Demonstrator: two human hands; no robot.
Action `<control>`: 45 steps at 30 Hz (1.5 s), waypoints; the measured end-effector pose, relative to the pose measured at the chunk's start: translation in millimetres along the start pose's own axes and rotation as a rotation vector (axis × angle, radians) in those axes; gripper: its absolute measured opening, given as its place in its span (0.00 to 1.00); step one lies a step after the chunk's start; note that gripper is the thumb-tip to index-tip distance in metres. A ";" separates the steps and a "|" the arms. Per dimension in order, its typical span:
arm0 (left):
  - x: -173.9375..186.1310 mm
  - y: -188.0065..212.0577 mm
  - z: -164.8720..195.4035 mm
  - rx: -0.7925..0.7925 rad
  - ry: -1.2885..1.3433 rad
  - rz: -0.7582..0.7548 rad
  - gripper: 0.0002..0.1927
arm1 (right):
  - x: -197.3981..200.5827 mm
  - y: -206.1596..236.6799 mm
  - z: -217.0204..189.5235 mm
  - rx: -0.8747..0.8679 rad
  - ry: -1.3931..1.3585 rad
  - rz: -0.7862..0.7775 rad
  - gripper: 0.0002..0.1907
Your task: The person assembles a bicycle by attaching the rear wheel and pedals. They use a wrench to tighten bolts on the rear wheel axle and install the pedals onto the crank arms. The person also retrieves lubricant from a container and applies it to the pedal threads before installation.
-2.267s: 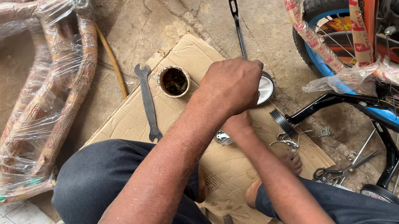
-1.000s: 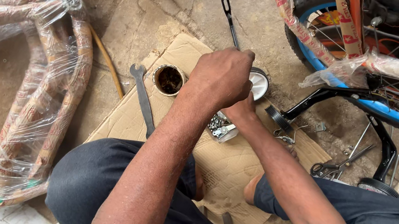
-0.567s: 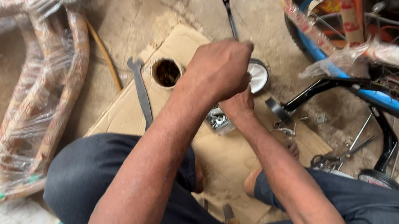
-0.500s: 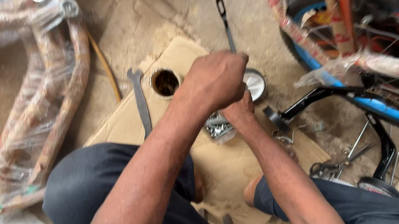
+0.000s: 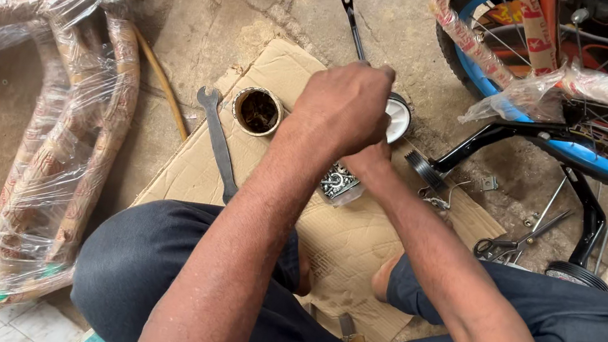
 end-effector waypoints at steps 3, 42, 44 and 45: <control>3.3 1.9 -2.9 -0.018 0.036 0.072 0.11 | 21.3 -9.0 5.2 -0.075 -0.074 -0.041 0.33; 69.5 42.8 -15.2 0.045 0.141 0.187 0.19 | -63.6 43.0 -123.4 0.102 -0.119 0.079 0.19; 89.5 56.4 -23.9 0.014 0.147 0.310 0.21 | -52.3 41.4 -130.6 0.172 -0.322 0.226 0.18; 98.0 62.4 -28.1 -0.001 0.148 0.372 0.22 | -44.2 41.3 -132.1 0.227 -0.431 0.337 0.16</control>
Point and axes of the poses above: each hand's wrist, its own y-axis away from the middle knuckle, its own x-axis out of the back of the hand, z = x × y, the point moved 5 cm from there along -y, towards the middle knuckle, and after that the axes turned 8 degrees about -z, right-handed, at the moved point
